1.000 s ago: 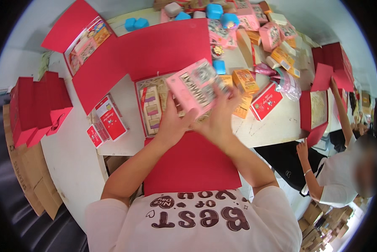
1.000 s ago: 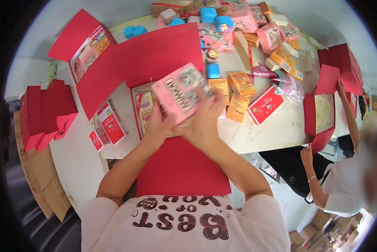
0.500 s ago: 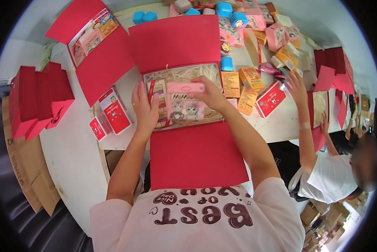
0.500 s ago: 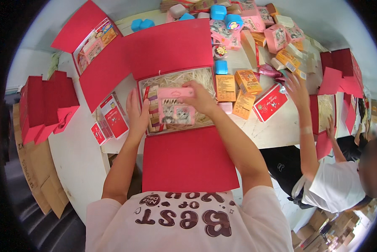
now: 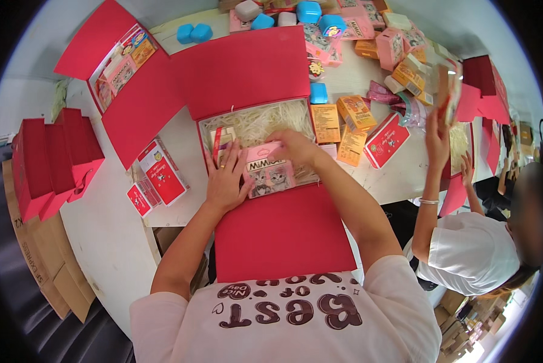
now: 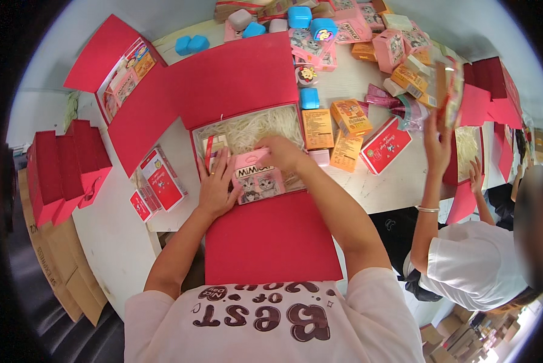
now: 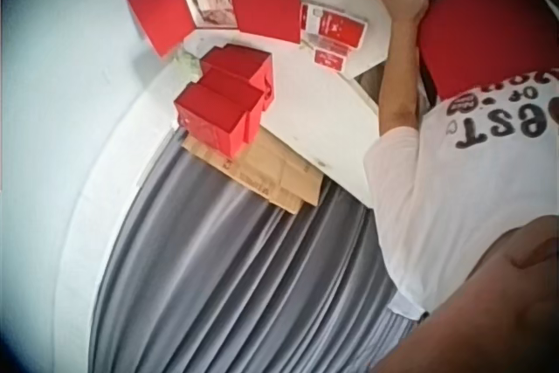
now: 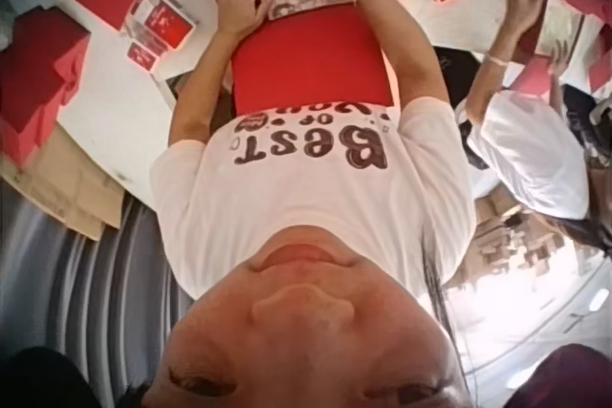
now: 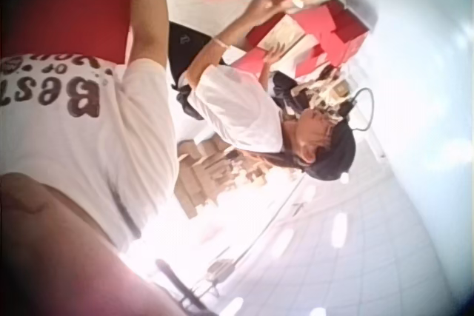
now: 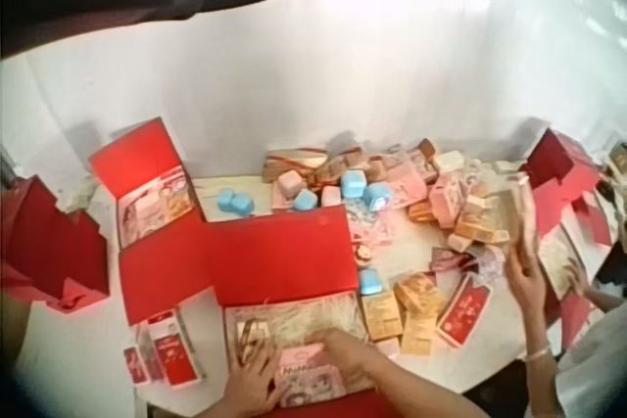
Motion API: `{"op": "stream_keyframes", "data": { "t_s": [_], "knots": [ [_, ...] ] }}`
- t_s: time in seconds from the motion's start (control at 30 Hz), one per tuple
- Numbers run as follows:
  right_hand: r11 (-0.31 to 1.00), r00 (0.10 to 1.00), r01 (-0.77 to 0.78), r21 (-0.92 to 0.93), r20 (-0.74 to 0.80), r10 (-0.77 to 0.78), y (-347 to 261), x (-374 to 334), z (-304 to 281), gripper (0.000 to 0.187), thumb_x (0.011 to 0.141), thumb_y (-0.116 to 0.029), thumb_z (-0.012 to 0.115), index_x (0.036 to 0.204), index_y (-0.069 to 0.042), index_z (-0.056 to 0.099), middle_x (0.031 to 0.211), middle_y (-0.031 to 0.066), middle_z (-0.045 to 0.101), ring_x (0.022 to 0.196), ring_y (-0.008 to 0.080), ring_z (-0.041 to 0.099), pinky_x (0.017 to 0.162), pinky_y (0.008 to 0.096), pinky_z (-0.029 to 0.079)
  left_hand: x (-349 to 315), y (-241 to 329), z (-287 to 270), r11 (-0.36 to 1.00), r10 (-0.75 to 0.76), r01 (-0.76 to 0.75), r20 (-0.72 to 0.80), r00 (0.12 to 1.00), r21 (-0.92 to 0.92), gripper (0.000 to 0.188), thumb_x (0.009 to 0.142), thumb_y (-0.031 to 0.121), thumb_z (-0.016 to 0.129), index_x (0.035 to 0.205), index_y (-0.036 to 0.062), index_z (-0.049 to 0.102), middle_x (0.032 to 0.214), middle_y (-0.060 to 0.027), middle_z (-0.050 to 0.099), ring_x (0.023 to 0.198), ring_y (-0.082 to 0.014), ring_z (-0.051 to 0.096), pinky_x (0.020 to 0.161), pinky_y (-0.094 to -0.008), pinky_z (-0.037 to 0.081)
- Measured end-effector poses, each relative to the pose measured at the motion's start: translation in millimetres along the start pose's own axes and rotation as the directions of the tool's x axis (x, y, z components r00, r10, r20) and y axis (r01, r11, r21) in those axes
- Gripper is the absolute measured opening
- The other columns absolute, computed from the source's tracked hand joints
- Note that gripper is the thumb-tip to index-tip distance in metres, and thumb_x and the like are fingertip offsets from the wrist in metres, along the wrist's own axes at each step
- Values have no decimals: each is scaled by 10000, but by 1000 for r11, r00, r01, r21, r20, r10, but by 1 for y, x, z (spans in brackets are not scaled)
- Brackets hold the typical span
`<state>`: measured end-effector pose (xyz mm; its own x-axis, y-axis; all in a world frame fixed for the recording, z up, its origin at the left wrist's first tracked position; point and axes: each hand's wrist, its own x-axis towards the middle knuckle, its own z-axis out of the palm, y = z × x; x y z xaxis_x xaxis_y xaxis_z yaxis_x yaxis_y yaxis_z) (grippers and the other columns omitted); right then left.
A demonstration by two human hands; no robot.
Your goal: The person sits on the floor and packs small items into red gift boxes. They place shredded paper, small boxes, and other items into the boxes, then close the lids.
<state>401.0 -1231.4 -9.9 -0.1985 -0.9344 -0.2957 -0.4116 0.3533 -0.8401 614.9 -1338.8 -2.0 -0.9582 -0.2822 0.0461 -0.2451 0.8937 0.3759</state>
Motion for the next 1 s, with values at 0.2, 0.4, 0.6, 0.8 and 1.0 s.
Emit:
{"op": "stream_keyframes", "data": {
  "t_s": [0.2, 0.4, 0.6, 0.8, 1.0],
  "knots": [
    [971, 992, -115, -208, 30, 124, -23, 1, -11, 470, 641, -247, 770, 1039, -55, 612, 974, 178, 615, 908, 322, 588, 793, 378, 469, 1, -4, -1, 997, 31, -25, 82, 996, -73, 661, 786, 326, 573, 1325, 9, 358, 1438, -209, 215, 1329, -350, 220, 1078, -531, 38],
    [973, 993, -3, -230, -114, -24, -7, -5, 10, 444, 666, -261, 737, 1045, -66, 613, 967, 158, 598, 904, 322, 579, 780, 384, 474, 5, 3, -3, 997, -27, 24, -44, 999, -70, 651, 775, 360, 592, 1310, 43, 400, 1423, -170, 272, 1325, -313, 245, 1081, -532, 60],
    [886, 955, -132, -445, -296, -7, -31, -13, 30, 362, 689, -238, 704, 1013, -115, 598, 984, 146, 546, 943, 297, 556, 768, 386, 496, 4, -3, 4, 995, 96, -97, 57, 994, 8, 535, 769, 296, 606, 1243, 74, 495, 1375, -95, 389, 1320, -292, 270, 1080, -522, 121],
    [972, 564, -156, -177, -824, -60, -8, -68, -14, 189, 731, -25, 621, 915, -57, 593, 951, 83, 557, 866, 263, 548, 704, 352, 461, 2, -3, 6, 995, 86, -87, -18, 996, -40, 422, 738, 210, 631, 1123, 42, 587, 1330, -91, 444, 1297, -307, 314, 1071, -529, 160],
    [829, 125, -554, -74, -992, -5, 78, -84, -34, 722, 634, -205, 761, 1192, 44, 378, 1114, 251, 407, 1059, 390, 386, 946, 432, 312, 16, 15, -4, 964, 225, -236, -102, 969, -121, 444, 717, 219, 641, 1113, 33, 563, 1287, -162, 454, 1272, -334, 340, 1059, -516, 199]
  ]
}}
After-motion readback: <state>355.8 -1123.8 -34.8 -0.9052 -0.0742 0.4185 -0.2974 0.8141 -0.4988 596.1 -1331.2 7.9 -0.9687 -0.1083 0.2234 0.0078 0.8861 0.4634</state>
